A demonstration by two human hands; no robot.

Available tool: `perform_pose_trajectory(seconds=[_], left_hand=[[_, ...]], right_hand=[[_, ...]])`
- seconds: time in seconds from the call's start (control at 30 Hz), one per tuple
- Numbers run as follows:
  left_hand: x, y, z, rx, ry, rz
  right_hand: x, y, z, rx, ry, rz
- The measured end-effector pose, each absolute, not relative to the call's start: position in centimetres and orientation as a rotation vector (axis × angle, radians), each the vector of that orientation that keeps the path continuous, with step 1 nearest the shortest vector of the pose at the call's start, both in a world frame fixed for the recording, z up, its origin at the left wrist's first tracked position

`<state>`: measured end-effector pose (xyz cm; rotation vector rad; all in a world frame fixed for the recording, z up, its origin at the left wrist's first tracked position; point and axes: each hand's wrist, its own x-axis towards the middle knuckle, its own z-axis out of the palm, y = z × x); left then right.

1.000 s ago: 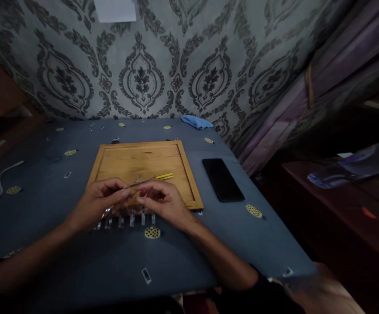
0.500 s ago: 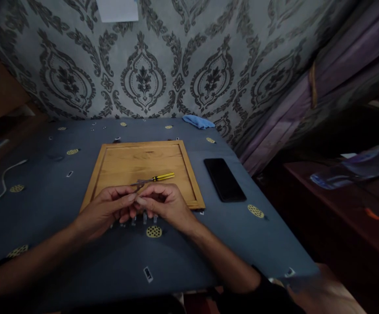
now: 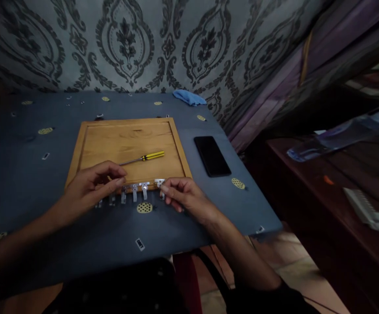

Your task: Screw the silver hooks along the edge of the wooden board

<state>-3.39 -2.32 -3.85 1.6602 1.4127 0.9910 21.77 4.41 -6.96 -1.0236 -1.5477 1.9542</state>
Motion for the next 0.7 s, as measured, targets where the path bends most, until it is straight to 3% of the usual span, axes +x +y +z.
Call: perform_pose_trajectory(seconds=[0.7], left_hand=[[-0.5, -0.8, -5.5, 2.388, 1.423, 0.496]], right_hand=[[20.4, 4.6, -8.2, -1.051, -1.566, 2.073]])
